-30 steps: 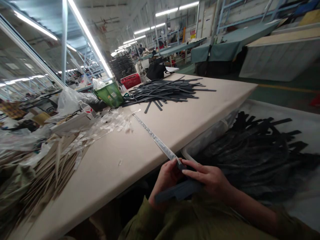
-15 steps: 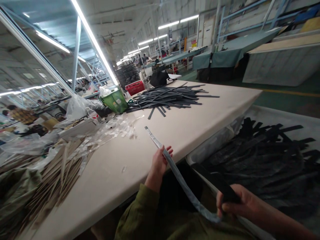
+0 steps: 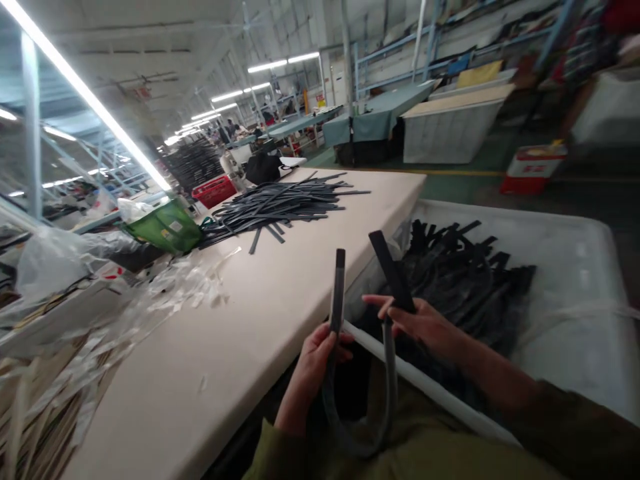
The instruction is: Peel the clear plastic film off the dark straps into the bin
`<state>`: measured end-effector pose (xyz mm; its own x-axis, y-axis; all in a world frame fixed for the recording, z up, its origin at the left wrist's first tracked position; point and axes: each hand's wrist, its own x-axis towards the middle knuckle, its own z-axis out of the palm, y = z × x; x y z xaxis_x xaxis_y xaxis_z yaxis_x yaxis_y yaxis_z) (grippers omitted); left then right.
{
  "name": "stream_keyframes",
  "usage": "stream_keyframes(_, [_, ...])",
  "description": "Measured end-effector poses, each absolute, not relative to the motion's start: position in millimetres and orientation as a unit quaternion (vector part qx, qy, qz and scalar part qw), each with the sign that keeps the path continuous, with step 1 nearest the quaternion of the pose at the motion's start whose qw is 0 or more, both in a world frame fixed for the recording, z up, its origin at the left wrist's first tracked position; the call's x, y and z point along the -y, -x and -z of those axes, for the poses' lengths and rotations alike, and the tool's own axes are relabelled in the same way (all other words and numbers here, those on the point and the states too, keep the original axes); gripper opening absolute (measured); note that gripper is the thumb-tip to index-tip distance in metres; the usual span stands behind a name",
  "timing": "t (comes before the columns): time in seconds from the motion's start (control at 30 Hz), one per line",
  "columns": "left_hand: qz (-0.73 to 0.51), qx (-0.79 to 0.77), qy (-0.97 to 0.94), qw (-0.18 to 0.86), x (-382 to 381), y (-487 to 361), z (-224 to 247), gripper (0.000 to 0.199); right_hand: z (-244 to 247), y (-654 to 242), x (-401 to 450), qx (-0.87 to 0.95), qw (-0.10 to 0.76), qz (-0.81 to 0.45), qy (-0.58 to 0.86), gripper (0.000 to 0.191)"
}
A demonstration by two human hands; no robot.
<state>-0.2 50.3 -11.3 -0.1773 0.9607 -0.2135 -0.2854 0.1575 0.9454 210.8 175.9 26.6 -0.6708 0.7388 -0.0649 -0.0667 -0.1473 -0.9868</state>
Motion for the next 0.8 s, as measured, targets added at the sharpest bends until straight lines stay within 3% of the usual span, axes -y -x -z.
stream_keyframes(0.23, [-0.467,-0.529,-0.387,0.593,-13.7,-27.9,27.3,0.046,-20.5,-200.3,-202.2,0.552,0.358,-0.713,0.243,0.038])
stream_keyframes(0.43, [-0.493,-0.504,-0.455,0.544,-34.5,-26.7,0.2,0.065,-34.4,-193.5,-178.3,0.591,0.353,-0.680,0.252,0.040])
stream_keyframes(0.63, [-0.498,-0.544,-0.436,0.516,-49.5,-62.0,-6.9,0.043,-48.0,-204.5,-161.4,0.653,0.344,-0.625,0.256,0.043])
stream_keyframes(0.8, [-0.449,-0.553,-0.456,0.533,-30.2,-74.3,28.5,0.039,-50.7,-242.9,-172.6,0.675,0.422,-0.532,0.287,0.037])
